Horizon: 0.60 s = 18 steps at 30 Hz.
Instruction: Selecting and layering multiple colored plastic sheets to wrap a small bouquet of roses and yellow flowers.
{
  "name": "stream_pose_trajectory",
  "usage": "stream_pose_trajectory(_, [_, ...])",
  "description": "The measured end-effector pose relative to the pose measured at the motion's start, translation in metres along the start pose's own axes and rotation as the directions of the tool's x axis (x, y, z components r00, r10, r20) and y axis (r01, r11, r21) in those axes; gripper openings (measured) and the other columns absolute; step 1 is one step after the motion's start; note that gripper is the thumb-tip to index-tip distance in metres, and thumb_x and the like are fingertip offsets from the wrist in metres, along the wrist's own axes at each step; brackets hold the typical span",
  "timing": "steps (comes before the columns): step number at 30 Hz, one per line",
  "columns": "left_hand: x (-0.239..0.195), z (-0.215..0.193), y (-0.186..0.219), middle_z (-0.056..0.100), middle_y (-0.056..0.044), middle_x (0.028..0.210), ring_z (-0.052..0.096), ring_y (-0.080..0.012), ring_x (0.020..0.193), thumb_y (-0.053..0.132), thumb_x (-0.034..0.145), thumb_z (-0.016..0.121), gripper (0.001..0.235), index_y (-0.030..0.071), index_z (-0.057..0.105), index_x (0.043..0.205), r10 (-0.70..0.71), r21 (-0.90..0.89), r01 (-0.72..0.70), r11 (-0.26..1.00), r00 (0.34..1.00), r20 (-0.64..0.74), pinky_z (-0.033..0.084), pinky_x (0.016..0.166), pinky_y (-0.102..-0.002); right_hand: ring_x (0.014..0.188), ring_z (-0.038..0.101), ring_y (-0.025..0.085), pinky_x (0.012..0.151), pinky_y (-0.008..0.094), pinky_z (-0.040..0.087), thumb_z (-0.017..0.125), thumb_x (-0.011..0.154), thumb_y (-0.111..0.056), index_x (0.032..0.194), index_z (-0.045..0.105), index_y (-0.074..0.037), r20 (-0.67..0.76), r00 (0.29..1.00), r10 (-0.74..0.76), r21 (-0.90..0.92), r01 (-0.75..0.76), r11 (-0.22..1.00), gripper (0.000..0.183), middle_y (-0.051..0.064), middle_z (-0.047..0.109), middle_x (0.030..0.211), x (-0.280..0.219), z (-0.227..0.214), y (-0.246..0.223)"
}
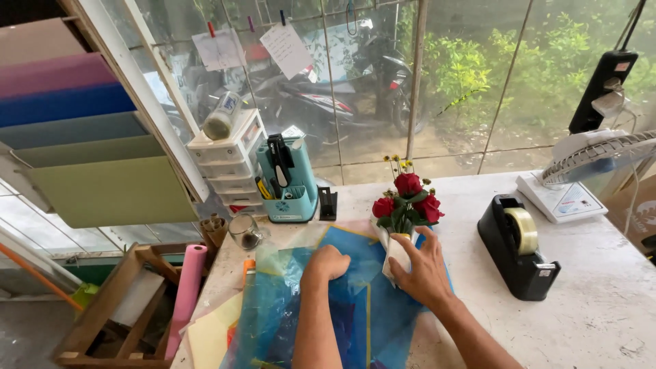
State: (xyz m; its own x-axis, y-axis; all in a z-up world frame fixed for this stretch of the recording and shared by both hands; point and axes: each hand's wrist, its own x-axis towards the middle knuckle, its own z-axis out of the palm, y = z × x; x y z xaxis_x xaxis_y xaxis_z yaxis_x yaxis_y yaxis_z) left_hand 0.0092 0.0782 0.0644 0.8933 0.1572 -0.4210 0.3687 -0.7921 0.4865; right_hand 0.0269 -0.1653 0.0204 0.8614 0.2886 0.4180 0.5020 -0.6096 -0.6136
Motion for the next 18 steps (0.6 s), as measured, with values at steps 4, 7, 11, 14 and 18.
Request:
stream_pose_trajectory(4, [-0.018,-0.020,0.009,0.073,-0.007,0.080,0.055,-0.0193,0.062,0.030,0.102,0.043,0.044,0.004,0.069,0.077,-0.205,-0.107,0.201,0.974,0.978,-0.030,0.049,0.071,-0.038,0.104,0.060,0.033,0.086,0.049,0.050,0.072,0.090,-0.021,0.114,0.072,-0.018,-0.051,0.835,-0.548,-0.002,0.549,0.836,0.024,0.015,0.058,0.117,-0.013,-0.016,-0.055])
stream_pose_trajectory(7, [-0.034,-0.034,0.014,0.079,-0.011,0.107,0.068,-0.0212,0.092,0.024,0.101,0.039,0.041,-0.004,0.067,0.111,-0.270,-0.262,0.274,0.925,0.961,0.052,0.058,0.086,-0.041,0.100,0.064,0.032,0.084,0.050,0.049,0.050,0.101,-0.039,0.120,0.070,-0.009,0.298,0.661,-0.689,0.354,0.593,0.723,0.041,0.017,0.064,0.116,-0.028,-0.016,-0.091])
stream_pose_trajectory(11, [-0.041,-0.034,0.009,0.074,-0.016,0.128,0.070,-0.0258,0.114,0.030,0.104,0.034,0.057,-0.006,0.045,0.146,-0.261,-0.429,0.284,0.857,0.959,0.112,0.059,0.097,-0.039,0.094,0.059,0.034,0.086,0.048,0.043,0.047,0.105,-0.052,0.128,0.070,-0.020,0.565,0.497,-0.658,0.411,0.522,0.747,0.045,0.015,0.057,0.134,-0.036,0.005,-0.088])
stream_pose_trajectory(14, [-0.055,-0.039,0.000,0.046,-0.021,0.158,0.045,-0.0334,0.149,0.053,0.106,0.035,0.067,0.007,0.043,0.154,-0.100,-0.499,0.149,0.854,0.987,0.123,0.052,0.103,-0.061,0.089,0.058,0.031,0.083,0.044,0.042,0.061,0.099,-0.054,0.123,0.074,-0.024,0.496,0.546,-0.675,0.384,0.559,0.735,0.041,0.011,0.059,0.132,-0.038,0.023,-0.075])
stream_pose_trajectory(18, [-0.200,-0.072,0.038,0.055,-0.003,0.155,0.064,-0.0261,0.126,0.059,0.097,0.040,0.062,0.021,0.053,0.144,-0.054,-0.481,-0.020,0.877,0.989,-0.140,0.053,0.098,-0.041,0.105,0.058,0.028,0.089,0.043,0.041,0.059,0.097,-0.058,0.125,0.074,-0.027,0.586,0.543,-0.601,0.378,0.473,0.796,0.045,0.009,0.059,0.135,-0.037,0.020,-0.076])
